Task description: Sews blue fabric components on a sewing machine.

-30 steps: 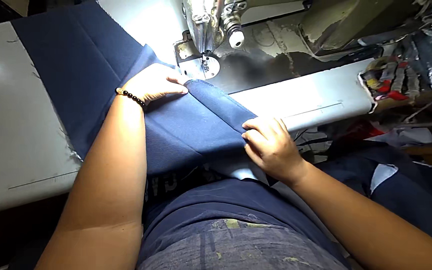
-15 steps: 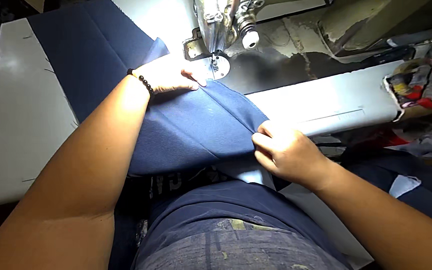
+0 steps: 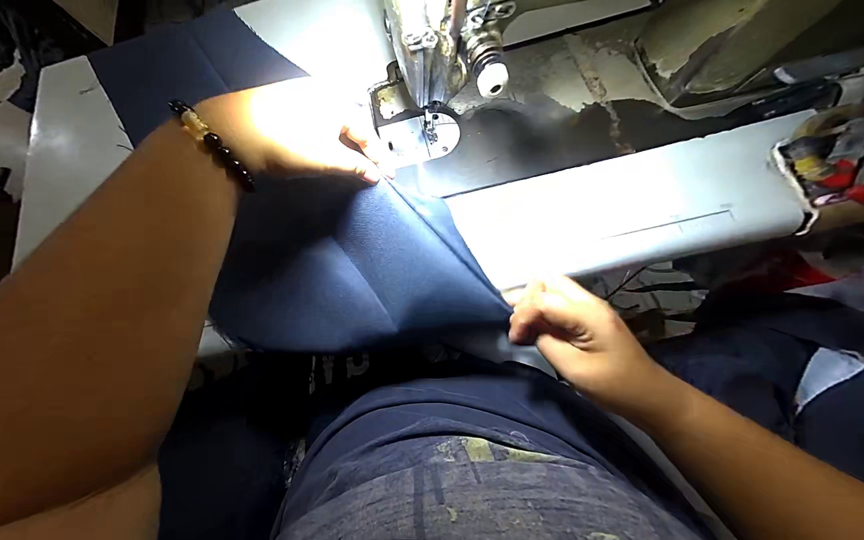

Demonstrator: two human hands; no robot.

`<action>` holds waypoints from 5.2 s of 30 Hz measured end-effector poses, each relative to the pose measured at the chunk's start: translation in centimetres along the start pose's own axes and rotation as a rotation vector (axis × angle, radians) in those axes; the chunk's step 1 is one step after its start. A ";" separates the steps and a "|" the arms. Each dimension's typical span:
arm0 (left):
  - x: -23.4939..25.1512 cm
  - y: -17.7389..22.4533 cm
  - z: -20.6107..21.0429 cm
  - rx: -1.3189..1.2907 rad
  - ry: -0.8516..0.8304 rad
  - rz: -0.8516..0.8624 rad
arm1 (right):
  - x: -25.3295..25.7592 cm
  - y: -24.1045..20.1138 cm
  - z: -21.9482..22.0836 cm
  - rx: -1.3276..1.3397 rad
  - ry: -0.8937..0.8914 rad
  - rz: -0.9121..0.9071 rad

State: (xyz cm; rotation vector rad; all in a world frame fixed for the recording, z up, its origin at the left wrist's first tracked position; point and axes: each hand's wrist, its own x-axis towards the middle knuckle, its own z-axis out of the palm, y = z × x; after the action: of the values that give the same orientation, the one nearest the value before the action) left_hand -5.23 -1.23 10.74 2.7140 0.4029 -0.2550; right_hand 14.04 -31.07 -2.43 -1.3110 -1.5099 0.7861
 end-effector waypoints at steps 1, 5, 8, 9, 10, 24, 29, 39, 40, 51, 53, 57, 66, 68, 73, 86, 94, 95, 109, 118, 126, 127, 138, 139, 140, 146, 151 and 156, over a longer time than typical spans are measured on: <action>0.1 0.6 -0.4 -0.018 -0.038 -0.040 | -0.4 0.1 0.6 0.319 -0.038 0.117; 1.6 1.5 0.0 -0.071 -0.113 -0.156 | -1.2 0.7 3.0 1.106 -0.149 0.461; 3.4 1.8 1.2 -0.051 -0.110 -0.254 | -1.1 1.4 3.7 1.138 -0.213 0.547; 4.0 1.6 1.7 -0.027 -0.110 -0.265 | -0.9 1.5 3.7 1.117 -0.217 0.578; 4.6 1.4 2.2 0.008 -0.118 -0.269 | -0.8 1.5 3.7 1.103 -0.212 0.613; 2.4 3.3 10.2 0.240 0.516 -0.249 | 0.3 2.7 3.5 0.984 -0.144 0.716; 0.2 3.0 14.4 0.273 0.609 -0.055 | 0.3 2.3 3.3 0.847 -0.099 0.707; -0.8 2.6 14.6 0.103 0.380 -0.108 | 0.0 2.0 2.7 0.412 -0.061 0.374; -0.5 2.6 14.5 0.113 0.369 -0.131 | 0.3 1.7 2.4 0.281 -0.058 0.273; 4.7 0.0 10.9 0.118 0.275 -0.223 | 4.8 0.8 0.8 -0.055 0.060 0.111; 4.8 -0.2 10.7 0.112 0.271 -0.215 | 4.9 0.8 0.7 -0.057 0.070 0.126; 5.1 -0.2 10.6 0.105 0.258 -0.206 | 5.0 0.8 0.7 -0.061 0.065 0.129; 5.0 -0.2 10.5 0.110 0.249 -0.197 | 5.1 0.7 0.7 -0.086 0.062 0.165; 5.0 -0.2 10.4 0.115 0.240 -0.192 | 5.2 0.7 0.7 -0.086 0.052 0.180; 4.9 -0.5 10.5 0.127 0.244 -0.172 | 5.4 0.4 0.6 -0.089 0.035 0.201; 0.1 8.7 16.1 -0.309 0.697 -0.282 | 5.4 0.0 0.6 0.198 0.045 0.227; -1.3 7.9 18.2 0.246 0.830 0.098 | 5.8 -2.2 2.5 0.733 0.142 0.451; -0.9 7.8 17.9 0.267 0.900 0.126 | 5.8 -2.5 2.7 0.783 0.160 0.469; -1.8 8.5 14.7 -0.384 1.154 -0.002 | 11.3 -1.7 0.8 -0.041 -0.031 -0.342; -1.8 8.9 16.3 -0.160 0.999 0.159 | 9.3 -0.4 1.3 -0.294 0.078 -0.477; -0.7 11.6 15.2 -0.363 0.746 -0.163 | 4.1 3.9 3.0 -0.575 0.149 -0.437; 0.0 11.1 14.4 -0.369 0.754 -0.262 | 4.1 4.4 2.9 -0.587 0.165 -0.482; 1.5 5.4 15.5 -0.048 0.526 -0.227 | 3.8 5.4 2.6 -0.600 0.176 -0.607; 1.5 5.4 15.5 -0.042 0.526 -0.217 | 3.9 5.4 2.5 -0.597 0.175 -0.610; 1.5 5.4 15.5 -0.039 0.525 -0.212 | 3.9 5.4 2.5 -0.594 0.170 -0.610; 1.6 5.3 15.7 -0.017 0.518 -0.201 | 3.9 5.3 2.4 -0.590 0.159 -0.598; 1.4 6.2 15.6 0.048 0.461 -0.195 | 4.0 4.8 2.2 -0.569 0.135 -0.549; -0.5 8.5 17.0 0.048 0.446 -0.207 | 3.6 4.0 2.3 -0.562 0.103 -0.488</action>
State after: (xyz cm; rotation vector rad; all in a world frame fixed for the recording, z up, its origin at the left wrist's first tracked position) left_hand -5.06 -15.66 -1.69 2.7648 0.8128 0.2984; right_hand 13.47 -26.42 -5.97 -1.2598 -1.9364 -0.0273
